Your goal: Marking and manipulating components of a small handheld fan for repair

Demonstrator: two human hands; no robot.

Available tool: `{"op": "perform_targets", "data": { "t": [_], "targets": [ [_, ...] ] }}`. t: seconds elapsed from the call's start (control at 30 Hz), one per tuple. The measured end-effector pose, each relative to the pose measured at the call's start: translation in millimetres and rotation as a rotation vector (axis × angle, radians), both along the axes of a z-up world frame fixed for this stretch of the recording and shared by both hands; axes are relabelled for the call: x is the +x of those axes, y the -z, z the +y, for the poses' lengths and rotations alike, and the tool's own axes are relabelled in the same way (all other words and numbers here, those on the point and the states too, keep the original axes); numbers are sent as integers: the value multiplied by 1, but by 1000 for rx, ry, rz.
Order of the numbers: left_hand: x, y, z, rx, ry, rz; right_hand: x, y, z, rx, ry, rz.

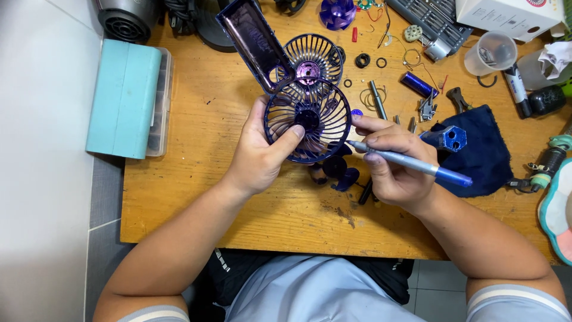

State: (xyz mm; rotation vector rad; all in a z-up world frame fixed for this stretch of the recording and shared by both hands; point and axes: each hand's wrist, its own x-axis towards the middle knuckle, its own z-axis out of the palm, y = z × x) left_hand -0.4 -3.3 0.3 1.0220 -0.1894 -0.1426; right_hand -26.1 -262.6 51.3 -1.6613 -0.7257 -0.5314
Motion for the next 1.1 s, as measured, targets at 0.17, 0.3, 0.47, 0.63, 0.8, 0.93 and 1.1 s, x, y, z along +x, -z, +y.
{"op": "perform_targets", "data": {
  "t": [0.17,0.3,0.47,0.63,0.8,0.93,1.1],
  "targets": [
    [0,0,0,-7,7,18,0,6,-4,19,0,-21],
    [-1,-6,1,-10,19,39,1,7,-5,8,24,-38],
    [1,-3,3,-15,14,40,0,7,-4,27,0,-26],
    [1,-1,2,-5,17,35,0,3,-4,15,-6,-31],
    [-1,-4,2,7,16,25,0,5,-7,31,-34,-7],
    [-2,-2,0,-3,10,14,-1,-3,-2,-6,-19,-29],
    [0,4,1,-30,-5,19,1,2,-2,11,-12,-37]
  ]
}}
